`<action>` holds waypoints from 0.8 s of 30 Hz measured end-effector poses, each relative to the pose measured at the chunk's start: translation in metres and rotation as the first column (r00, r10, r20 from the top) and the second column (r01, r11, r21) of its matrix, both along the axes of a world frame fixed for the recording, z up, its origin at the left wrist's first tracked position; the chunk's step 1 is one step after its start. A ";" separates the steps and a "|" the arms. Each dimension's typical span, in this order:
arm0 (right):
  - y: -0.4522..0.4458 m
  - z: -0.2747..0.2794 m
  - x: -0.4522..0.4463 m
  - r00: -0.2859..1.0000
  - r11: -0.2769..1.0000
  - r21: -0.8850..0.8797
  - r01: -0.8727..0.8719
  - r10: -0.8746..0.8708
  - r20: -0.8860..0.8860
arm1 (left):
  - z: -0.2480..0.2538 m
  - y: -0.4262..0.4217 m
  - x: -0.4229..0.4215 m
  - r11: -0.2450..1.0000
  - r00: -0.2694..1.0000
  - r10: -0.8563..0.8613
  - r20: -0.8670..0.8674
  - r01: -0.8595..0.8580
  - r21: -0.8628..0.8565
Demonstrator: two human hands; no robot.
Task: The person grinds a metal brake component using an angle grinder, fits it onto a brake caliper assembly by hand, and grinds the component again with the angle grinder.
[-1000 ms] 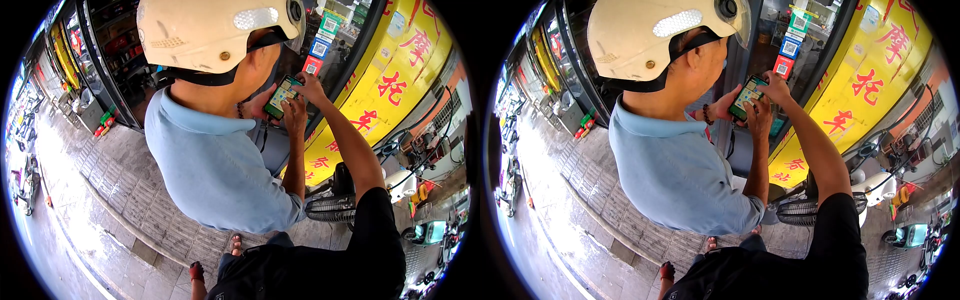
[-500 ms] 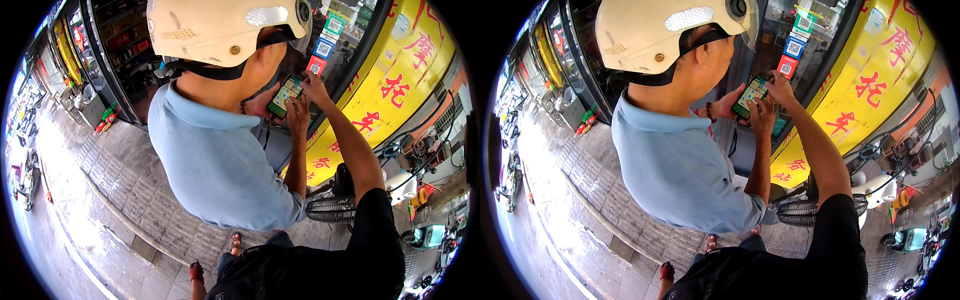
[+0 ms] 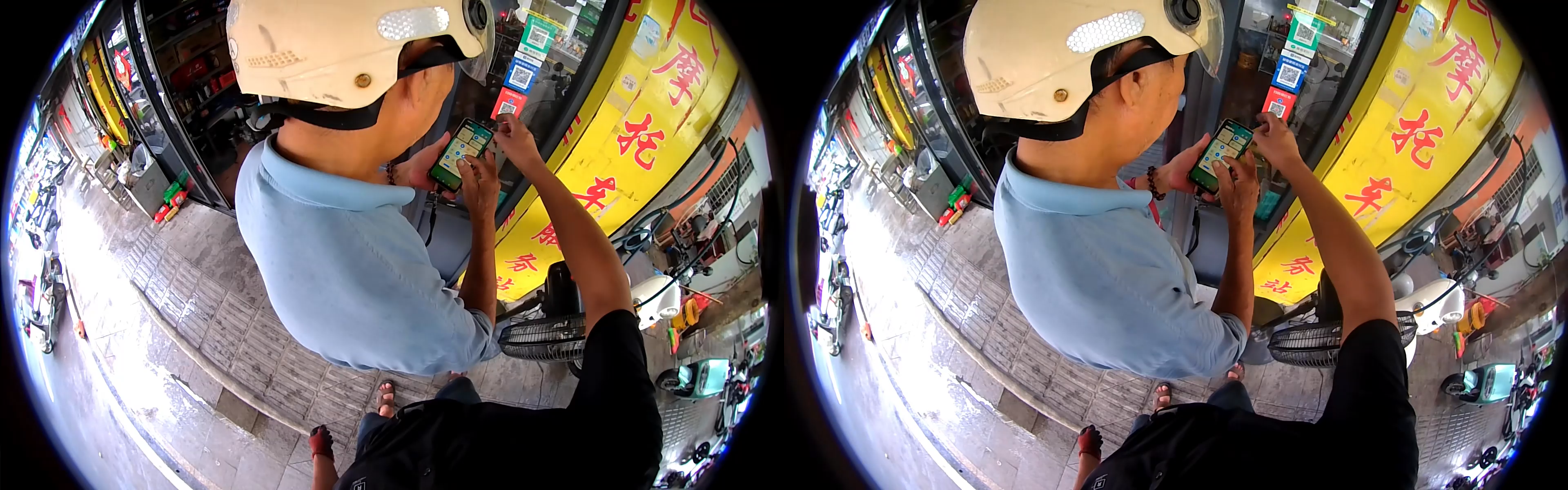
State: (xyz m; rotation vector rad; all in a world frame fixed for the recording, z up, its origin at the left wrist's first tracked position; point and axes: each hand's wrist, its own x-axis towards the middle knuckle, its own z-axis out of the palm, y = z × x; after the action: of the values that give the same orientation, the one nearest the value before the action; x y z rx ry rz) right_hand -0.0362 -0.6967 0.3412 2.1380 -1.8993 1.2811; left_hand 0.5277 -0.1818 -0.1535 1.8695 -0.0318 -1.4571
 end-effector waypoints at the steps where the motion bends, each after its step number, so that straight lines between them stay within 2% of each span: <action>1: 0.003 0.002 0.000 1.000 1.000 0.009 0.003 -0.003 -0.009 | 0.001 0.000 0.000 1.000 1.000 -0.001 0.017 0.001 0.020; 5: 0.014 0.012 0.004 0.998 1.000 0.031 0.004 -0.003 -0.056 | 0.000 0.004 0.001 0.998 0.997 0.009 0.071 -0.013 0.053; 8: 0.020 0.019 0.013 0.991 0.998 -0.047 -0.028 0.022 -0.131 | -0.001 0.006 0.005 1.000 1.000 0.015 0.002 -0.015 0.023; 11: 0.029 0.028 0.025 0.983 0.994 0.010 -0.110 0.110 -0.148 | -0.001 0.004 0.004 1.000 0.999 0.019 0.029 -0.020 0.022; 13: 0.041 0.033 0.037 0.968 0.969 0.122 -0.214 0.227 -0.109 | -0.004 0.004 0.002 1.000 0.998 0.003 0.059 -0.004 0.013; 14: 0.043 0.033 0.040 0.966 0.967 0.128 -0.219 0.233 -0.114 | -0.005 0.004 0.003 1.000 1.000 -0.006 0.007 0.006 0.003; 19: 0.054 0.039 0.054 0.941 0.928 0.258 -0.270 0.311 -0.135 | -0.013 0.011 -0.011 1.000 1.000 0.009 0.014 -0.009 0.009; 22: 0.059 0.040 0.061 0.909 0.924 0.245 -0.293 0.349 -0.227 | -0.017 0.015 -0.015 1.000 0.999 0.019 -0.027 -0.018 0.007; 24: 0.065 0.042 0.062 0.913 0.913 0.278 -0.298 0.358 -0.197 | -0.020 0.017 -0.017 0.999 0.999 0.028 -0.025 -0.027 0.035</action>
State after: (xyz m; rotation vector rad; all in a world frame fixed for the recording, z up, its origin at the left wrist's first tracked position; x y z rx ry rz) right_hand 0.0260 -0.6321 0.3835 2.6891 -1.7220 0.7914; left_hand 0.5106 -0.1652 -0.1732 1.8717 0.0311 -1.4709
